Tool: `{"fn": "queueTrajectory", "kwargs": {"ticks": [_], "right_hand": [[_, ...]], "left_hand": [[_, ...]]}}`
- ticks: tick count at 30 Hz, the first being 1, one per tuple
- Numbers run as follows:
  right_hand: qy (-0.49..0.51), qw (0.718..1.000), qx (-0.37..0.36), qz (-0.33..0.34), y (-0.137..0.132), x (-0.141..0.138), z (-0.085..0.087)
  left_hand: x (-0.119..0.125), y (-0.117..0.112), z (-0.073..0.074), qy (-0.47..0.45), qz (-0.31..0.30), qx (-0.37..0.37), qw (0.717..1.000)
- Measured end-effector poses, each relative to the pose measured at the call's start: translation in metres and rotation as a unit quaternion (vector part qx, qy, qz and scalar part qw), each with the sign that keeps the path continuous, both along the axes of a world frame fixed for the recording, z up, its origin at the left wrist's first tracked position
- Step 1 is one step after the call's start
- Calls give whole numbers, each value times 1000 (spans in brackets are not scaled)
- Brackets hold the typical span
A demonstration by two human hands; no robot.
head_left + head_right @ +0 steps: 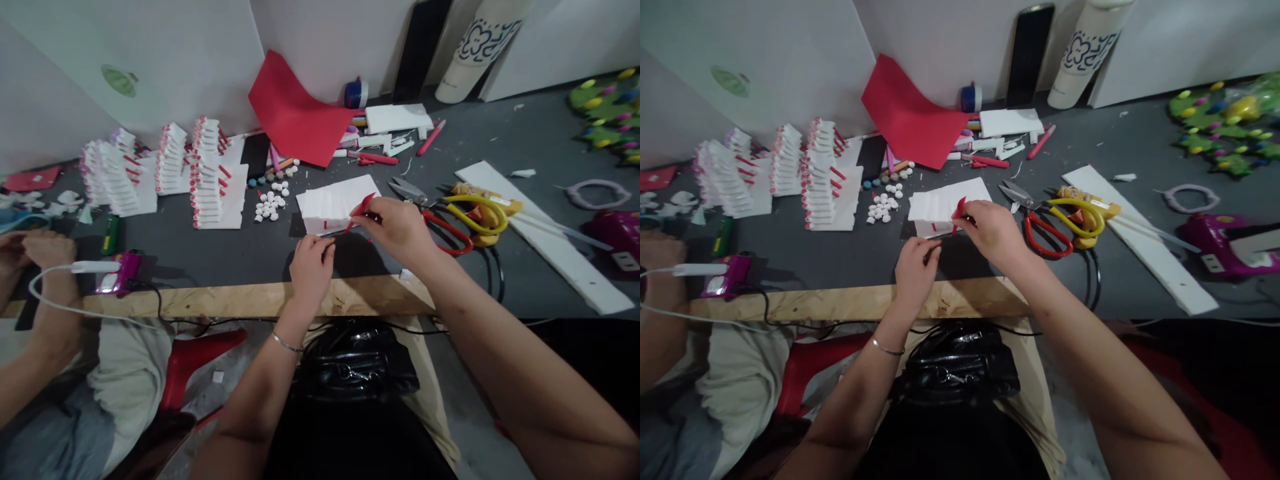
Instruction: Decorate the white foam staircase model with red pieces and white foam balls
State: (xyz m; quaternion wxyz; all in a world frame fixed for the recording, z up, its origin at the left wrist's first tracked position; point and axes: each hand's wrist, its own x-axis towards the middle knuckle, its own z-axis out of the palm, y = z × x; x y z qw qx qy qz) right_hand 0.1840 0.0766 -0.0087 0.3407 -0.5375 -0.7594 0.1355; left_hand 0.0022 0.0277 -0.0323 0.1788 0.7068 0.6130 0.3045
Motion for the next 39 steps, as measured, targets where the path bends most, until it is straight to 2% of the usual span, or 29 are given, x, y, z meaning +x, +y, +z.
{"fn": "queueTrajectory", "kwargs": {"ticks": [3,7,20,39], "right_hand": [[-37,999,20,18,3,-4,-3],[-59,997,41,35,5,-7,-8],[-95,994,41,42,7,-10,-9],[-89,994,32,51,6,-5,-6]], "left_hand": [[1,-1,-5,94,-41,32,994],[4,-1,-9,140,-75,23,987],[8,-5,-12,200,-72,20,977],[8,-5,-15,193,-76,21,978]]}}
